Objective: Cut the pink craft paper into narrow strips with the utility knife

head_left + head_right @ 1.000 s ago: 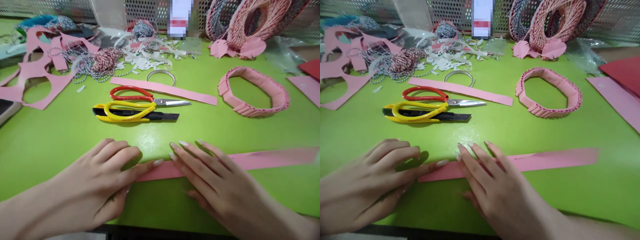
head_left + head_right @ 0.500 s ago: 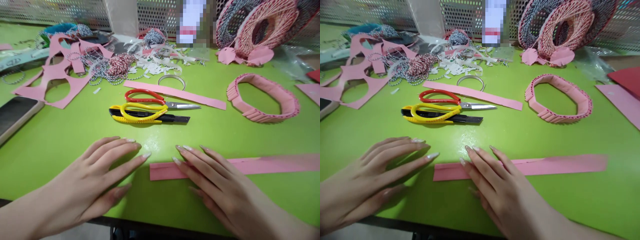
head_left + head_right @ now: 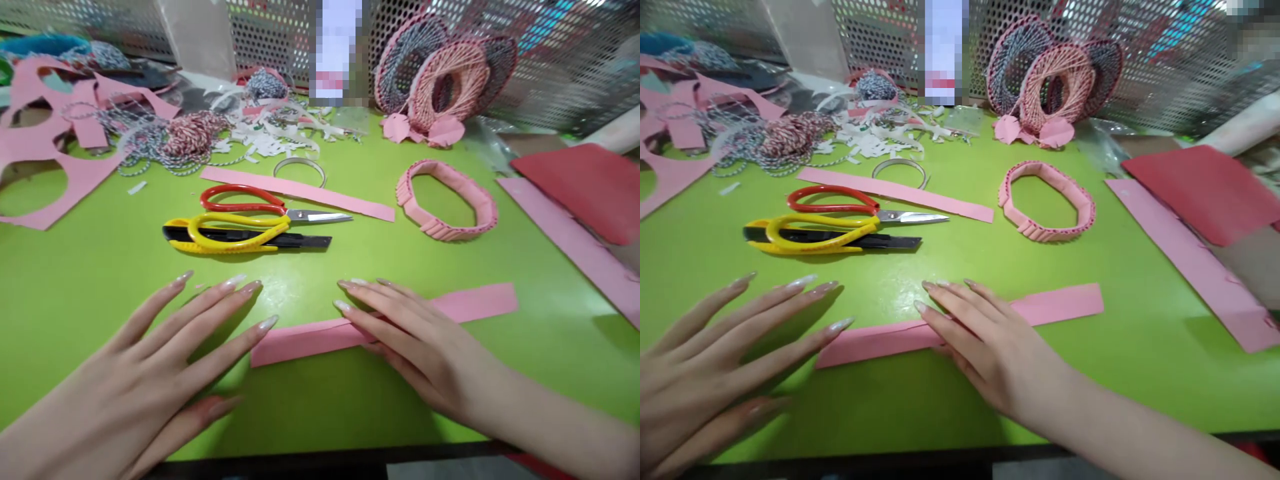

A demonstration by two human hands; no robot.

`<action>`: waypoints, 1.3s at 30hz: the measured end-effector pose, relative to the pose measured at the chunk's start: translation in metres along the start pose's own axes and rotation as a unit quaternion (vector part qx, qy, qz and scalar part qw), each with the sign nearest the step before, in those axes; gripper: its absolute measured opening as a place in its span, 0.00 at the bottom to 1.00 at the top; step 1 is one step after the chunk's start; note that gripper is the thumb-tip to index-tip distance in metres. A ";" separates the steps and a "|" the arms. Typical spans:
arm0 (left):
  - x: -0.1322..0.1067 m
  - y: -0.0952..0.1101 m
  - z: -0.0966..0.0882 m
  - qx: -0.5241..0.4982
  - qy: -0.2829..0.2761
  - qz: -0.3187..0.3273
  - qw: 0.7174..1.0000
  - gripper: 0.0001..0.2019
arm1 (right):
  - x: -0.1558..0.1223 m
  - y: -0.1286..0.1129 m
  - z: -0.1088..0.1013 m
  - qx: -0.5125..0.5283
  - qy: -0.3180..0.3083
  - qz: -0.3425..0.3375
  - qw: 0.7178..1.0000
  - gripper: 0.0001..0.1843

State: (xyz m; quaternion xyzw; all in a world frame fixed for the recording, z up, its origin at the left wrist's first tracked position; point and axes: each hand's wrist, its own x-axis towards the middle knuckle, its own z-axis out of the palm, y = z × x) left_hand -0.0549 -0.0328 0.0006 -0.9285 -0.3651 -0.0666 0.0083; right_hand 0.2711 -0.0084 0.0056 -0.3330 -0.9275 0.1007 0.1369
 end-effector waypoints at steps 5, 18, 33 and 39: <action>0.035 0.012 -0.001 -0.050 0.027 0.048 0.997 0.29 | -0.007 0.006 0.002 -0.011 0.024 -0.001 1.000 0.18; 0.060 0.014 0.014 -0.100 -0.078 0.126 0.984 0.38 | -0.008 0.005 0.002 0.024 -0.006 0.018 1.000 0.20; 0.057 0.019 0.013 -0.065 -0.067 0.092 0.991 0.42 | -0.027 0.015 0.003 -0.016 -0.063 -0.017 0.998 0.31; 0.061 0.019 0.009 -0.119 -0.108 0.092 0.983 0.40 | -0.029 0.014 0.002 -0.047 -0.082 -0.029 0.995 0.35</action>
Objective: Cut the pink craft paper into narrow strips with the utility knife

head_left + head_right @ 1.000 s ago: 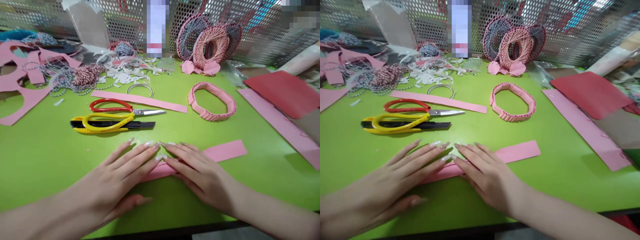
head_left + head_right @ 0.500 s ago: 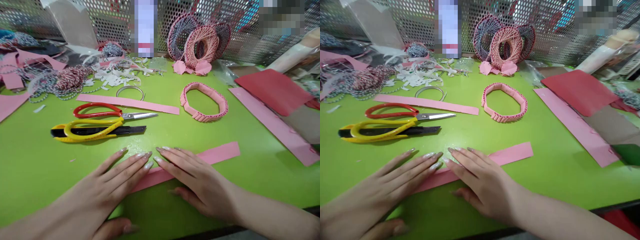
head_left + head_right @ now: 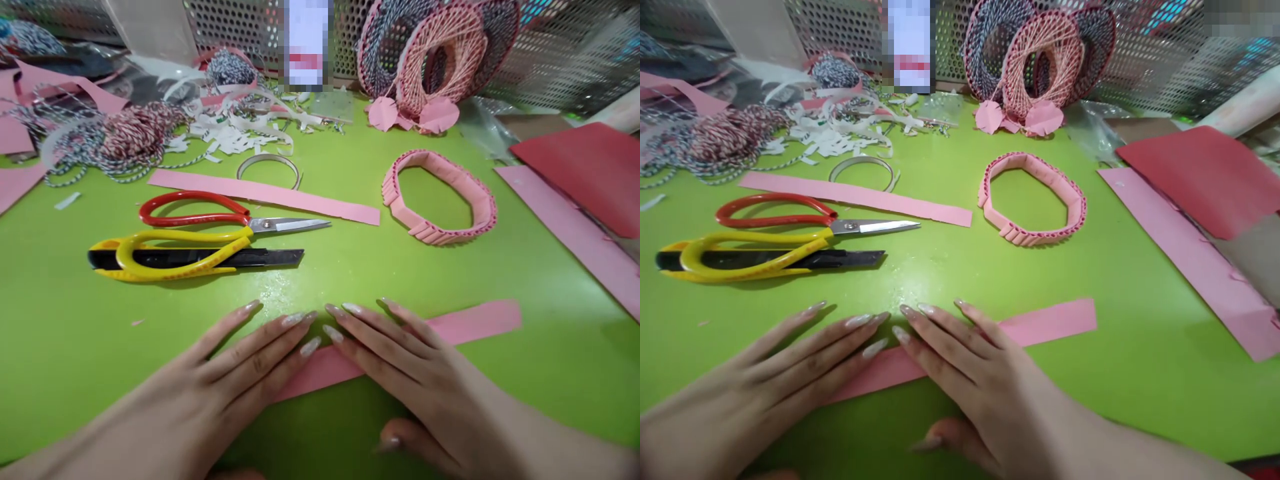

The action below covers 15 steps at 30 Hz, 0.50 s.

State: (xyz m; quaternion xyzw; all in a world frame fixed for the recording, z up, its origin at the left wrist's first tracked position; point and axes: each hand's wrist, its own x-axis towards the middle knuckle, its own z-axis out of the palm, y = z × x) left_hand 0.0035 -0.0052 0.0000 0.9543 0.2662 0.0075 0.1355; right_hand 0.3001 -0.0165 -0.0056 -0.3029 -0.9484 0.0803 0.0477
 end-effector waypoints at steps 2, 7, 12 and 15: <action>0.001 0.000 0.002 0.020 0.006 0.013 1.000 0.42 | 0.000 0.000 0.000 -0.007 0.000 0.000 1.000 0.35; 0.002 0.001 0.005 0.063 0.021 0.032 0.997 0.42 | 0.004 -0.002 -0.004 -0.022 0.015 -0.001 1.000 0.28; 0.005 0.003 0.002 0.061 0.013 0.028 0.998 0.39 | 0.009 -0.010 -0.004 -0.064 0.046 0.025 0.997 0.22; 0.004 0.001 0.002 0.045 0.029 0.029 0.998 0.38 | 0.007 -0.013 -0.001 -0.076 0.050 0.037 0.995 0.23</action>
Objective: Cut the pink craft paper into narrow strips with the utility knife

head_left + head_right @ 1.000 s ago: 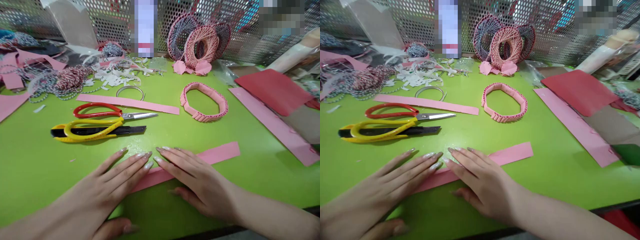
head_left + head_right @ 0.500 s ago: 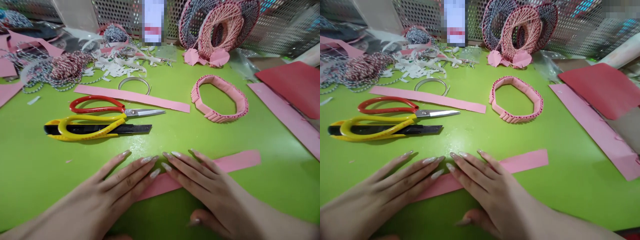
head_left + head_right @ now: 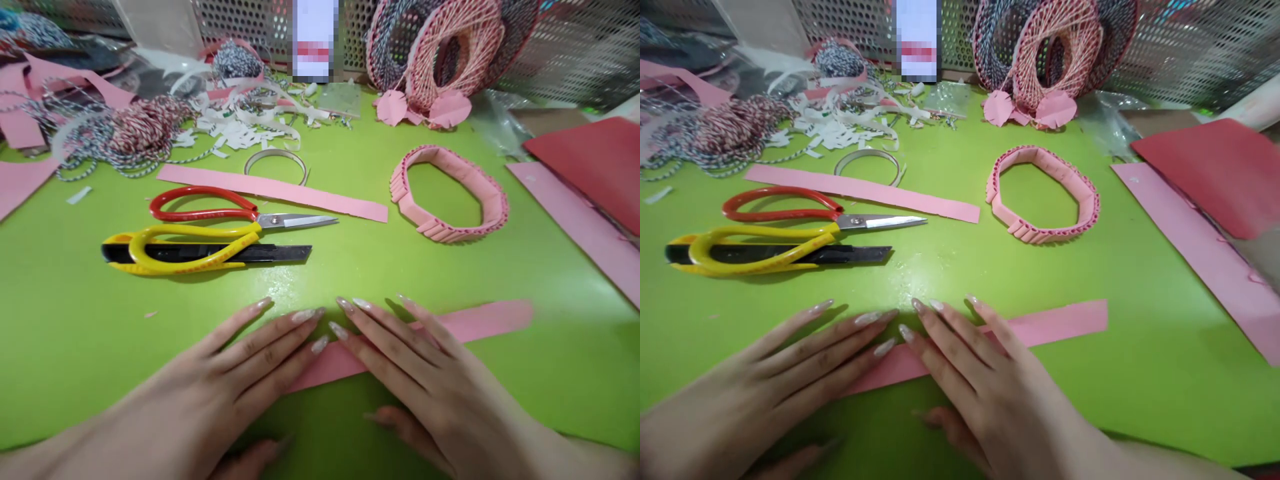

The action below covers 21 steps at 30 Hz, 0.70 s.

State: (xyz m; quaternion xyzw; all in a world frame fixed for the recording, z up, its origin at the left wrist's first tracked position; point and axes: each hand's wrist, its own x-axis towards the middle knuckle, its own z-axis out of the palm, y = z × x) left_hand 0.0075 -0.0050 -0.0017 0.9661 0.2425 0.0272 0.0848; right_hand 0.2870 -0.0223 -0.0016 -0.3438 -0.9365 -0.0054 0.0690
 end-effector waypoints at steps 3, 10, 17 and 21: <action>-0.005 -0.001 0.001 -0.006 0.018 -0.007 1.000 0.36 | -0.003 -0.001 -0.001 0.001 -0.008 0.005 1.000 0.24; -0.012 0.000 0.002 -0.001 0.043 -0.025 0.999 0.36 | 0.002 -0.023 -0.003 0.001 -0.016 0.042 0.999 0.28; -0.006 -0.004 0.002 -0.037 0.062 -0.025 0.997 0.34 | 0.016 -0.056 0.002 0.075 -0.013 0.133 0.988 0.29; -0.006 -0.005 0.001 -0.024 0.058 -0.011 0.998 0.32 | 0.014 -0.060 0.004 0.076 0.024 0.192 0.978 0.24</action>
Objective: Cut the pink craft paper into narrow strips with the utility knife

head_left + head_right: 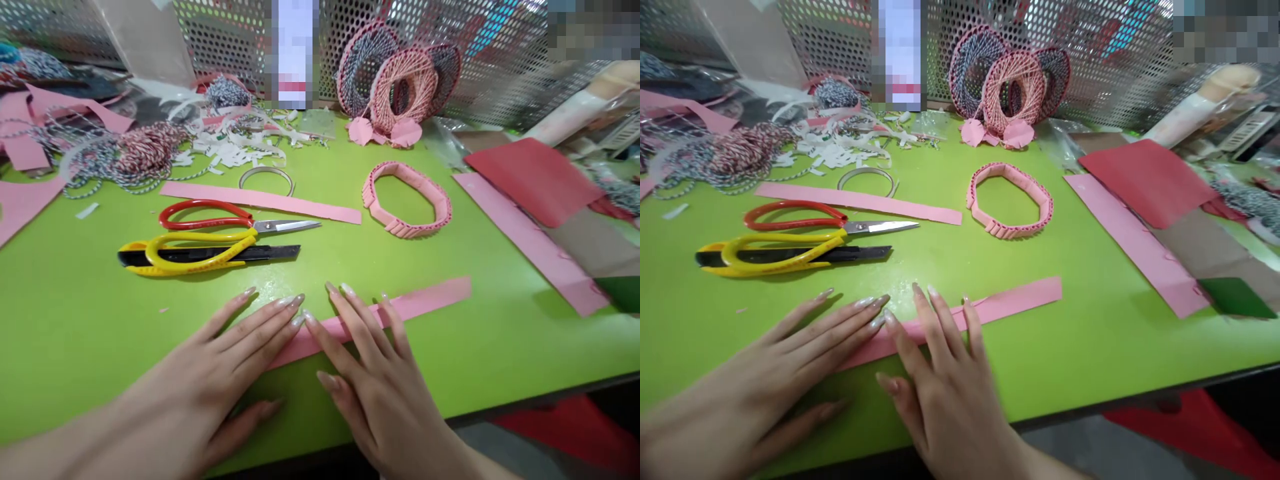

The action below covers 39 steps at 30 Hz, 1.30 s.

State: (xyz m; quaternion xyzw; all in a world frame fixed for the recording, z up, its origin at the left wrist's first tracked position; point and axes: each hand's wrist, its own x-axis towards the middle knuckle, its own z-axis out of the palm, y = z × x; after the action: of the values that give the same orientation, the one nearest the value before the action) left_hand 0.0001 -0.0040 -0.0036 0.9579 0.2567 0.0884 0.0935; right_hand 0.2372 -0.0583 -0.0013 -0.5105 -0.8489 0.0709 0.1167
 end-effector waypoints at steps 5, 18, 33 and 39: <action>0.001 0.001 -0.001 0.021 -0.004 0.004 1.000 0.30 | -0.005 0.008 0.001 -0.011 0.018 0.016 1.000 0.24; -0.005 -0.006 -0.001 0.063 -0.004 0.021 0.998 0.34 | -0.012 0.010 -0.005 -0.041 0.025 0.016 0.999 0.22; -0.010 -0.020 -0.029 0.131 0.021 0.002 0.991 0.30 | -0.003 0.065 -0.027 0.051 0.139 -0.001 0.989 0.15; 0.062 0.003 -0.010 0.070 -0.005 0.017 0.997 0.25 | 0.003 0.087 -0.025 0.040 0.108 -0.070 0.991 0.10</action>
State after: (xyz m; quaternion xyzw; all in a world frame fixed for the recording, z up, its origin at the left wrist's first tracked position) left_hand 0.0522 0.0258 0.0144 0.9669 0.2450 0.0666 0.0262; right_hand 0.3168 -0.0153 0.0025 -0.4491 -0.8616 0.0407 0.2328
